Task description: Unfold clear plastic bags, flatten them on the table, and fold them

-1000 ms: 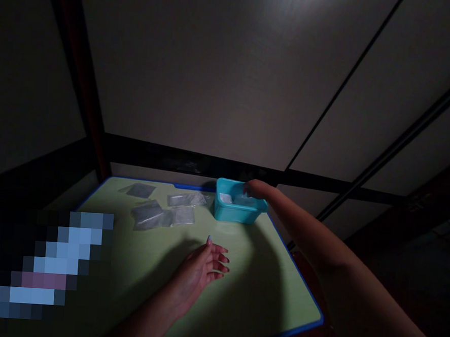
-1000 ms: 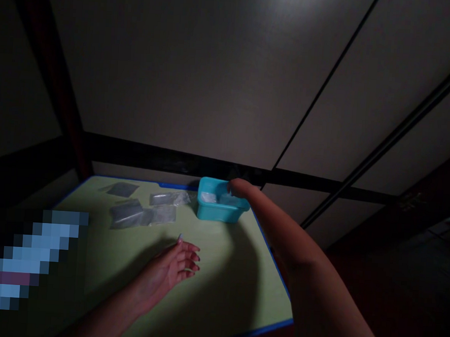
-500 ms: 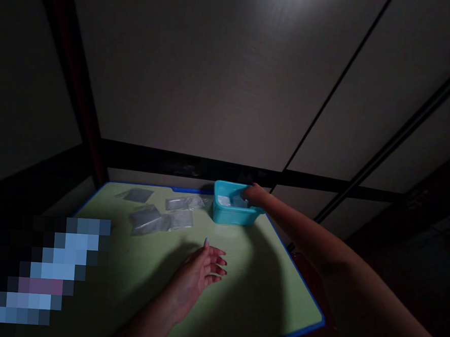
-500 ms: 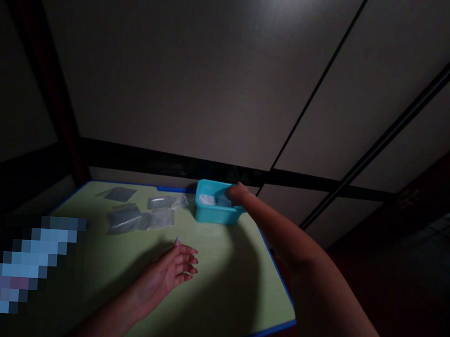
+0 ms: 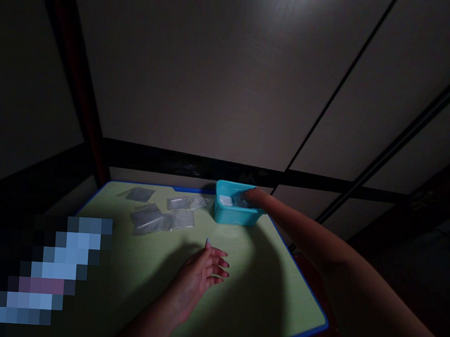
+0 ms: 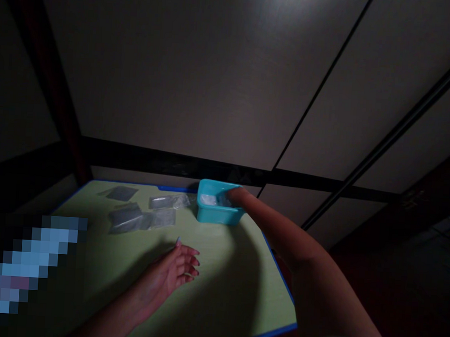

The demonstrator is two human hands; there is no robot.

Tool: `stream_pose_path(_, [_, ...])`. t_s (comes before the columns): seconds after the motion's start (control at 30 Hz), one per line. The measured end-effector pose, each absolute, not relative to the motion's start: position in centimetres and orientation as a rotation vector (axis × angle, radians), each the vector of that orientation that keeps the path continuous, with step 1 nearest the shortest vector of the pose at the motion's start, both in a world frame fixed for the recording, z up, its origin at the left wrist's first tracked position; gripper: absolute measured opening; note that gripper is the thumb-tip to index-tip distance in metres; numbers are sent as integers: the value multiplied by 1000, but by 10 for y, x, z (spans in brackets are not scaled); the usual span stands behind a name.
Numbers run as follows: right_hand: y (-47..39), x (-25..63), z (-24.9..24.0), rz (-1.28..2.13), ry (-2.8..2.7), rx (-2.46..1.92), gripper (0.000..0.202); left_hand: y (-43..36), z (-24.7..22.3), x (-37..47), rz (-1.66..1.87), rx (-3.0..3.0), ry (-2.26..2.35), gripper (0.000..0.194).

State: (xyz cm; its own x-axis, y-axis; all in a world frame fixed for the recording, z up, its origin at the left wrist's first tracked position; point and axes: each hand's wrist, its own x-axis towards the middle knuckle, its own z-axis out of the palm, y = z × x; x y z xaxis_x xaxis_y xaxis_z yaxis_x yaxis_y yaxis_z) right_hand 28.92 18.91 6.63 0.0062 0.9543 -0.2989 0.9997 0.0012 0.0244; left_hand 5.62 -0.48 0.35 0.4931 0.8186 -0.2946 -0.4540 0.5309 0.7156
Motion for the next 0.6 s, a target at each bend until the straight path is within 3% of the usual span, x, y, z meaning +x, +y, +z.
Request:
stream_pose_path(0.13, [195, 292, 64, -305, 1979, 1964, 20, -4, 3, 57, 832, 604, 687, 49])
stream_pose_path(0.33, [197, 292, 60, -281, 1965, 1897, 33, -4, -2, 58, 837, 615, 682, 50])
stream_pose_path(0.6, [200, 291, 56, -326, 2022, 1953, 31, -6, 3, 57, 838, 612, 671, 51])
